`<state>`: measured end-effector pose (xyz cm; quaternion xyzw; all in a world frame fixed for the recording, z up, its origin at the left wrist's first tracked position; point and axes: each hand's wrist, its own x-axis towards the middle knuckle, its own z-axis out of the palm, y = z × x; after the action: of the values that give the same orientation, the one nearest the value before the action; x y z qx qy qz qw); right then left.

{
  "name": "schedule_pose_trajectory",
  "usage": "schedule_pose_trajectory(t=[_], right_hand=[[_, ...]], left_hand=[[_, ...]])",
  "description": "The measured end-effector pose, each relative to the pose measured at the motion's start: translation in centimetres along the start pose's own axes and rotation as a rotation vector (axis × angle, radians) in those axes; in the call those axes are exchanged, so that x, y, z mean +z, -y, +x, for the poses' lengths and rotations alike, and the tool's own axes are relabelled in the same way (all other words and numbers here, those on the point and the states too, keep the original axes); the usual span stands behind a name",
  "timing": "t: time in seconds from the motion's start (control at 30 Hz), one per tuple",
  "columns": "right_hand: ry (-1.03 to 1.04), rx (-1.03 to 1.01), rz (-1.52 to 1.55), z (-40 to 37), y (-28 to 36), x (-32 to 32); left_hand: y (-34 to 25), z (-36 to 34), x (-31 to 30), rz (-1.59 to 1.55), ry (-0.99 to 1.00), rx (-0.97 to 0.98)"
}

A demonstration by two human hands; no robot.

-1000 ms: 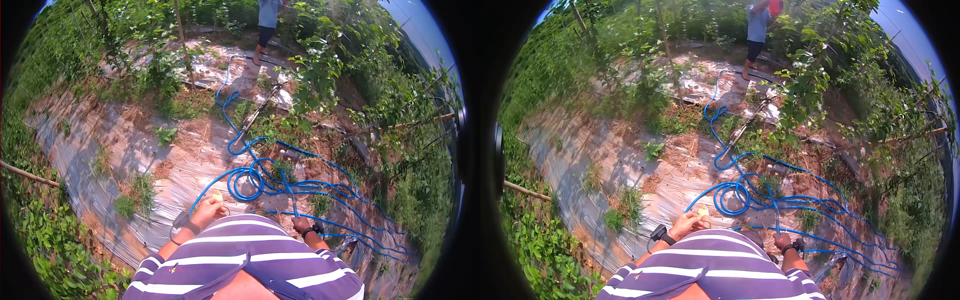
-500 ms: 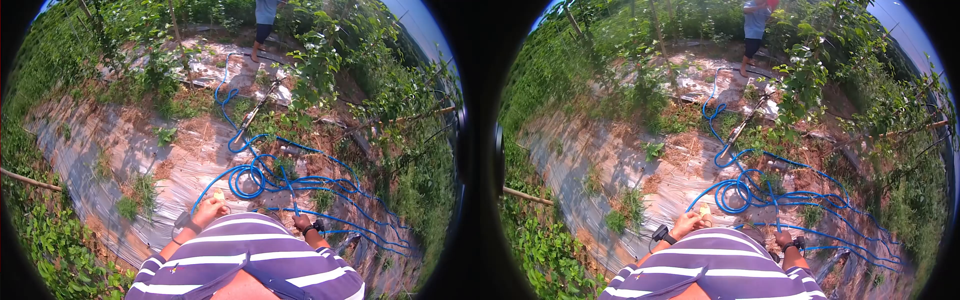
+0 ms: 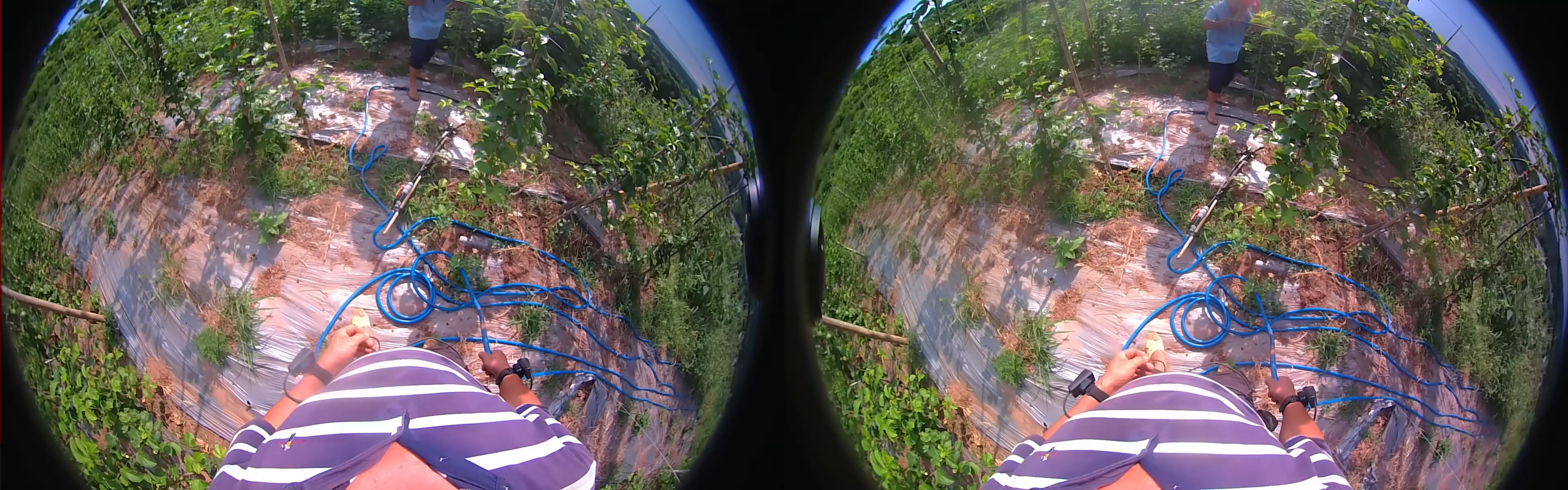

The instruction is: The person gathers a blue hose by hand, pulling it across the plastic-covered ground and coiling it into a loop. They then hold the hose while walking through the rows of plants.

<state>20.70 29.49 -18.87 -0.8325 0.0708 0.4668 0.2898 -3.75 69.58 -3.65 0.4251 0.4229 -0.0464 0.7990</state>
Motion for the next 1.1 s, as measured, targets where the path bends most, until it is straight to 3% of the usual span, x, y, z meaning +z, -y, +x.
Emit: schedule_pose_trajectory(t=[1.1], right_hand=[[0.03, 0.044, -0.039, -1.1, 1.4, -0.3]], left_hand=[[2.6, 0.6, -1.3, 0.076, -0.047, 0.029]])
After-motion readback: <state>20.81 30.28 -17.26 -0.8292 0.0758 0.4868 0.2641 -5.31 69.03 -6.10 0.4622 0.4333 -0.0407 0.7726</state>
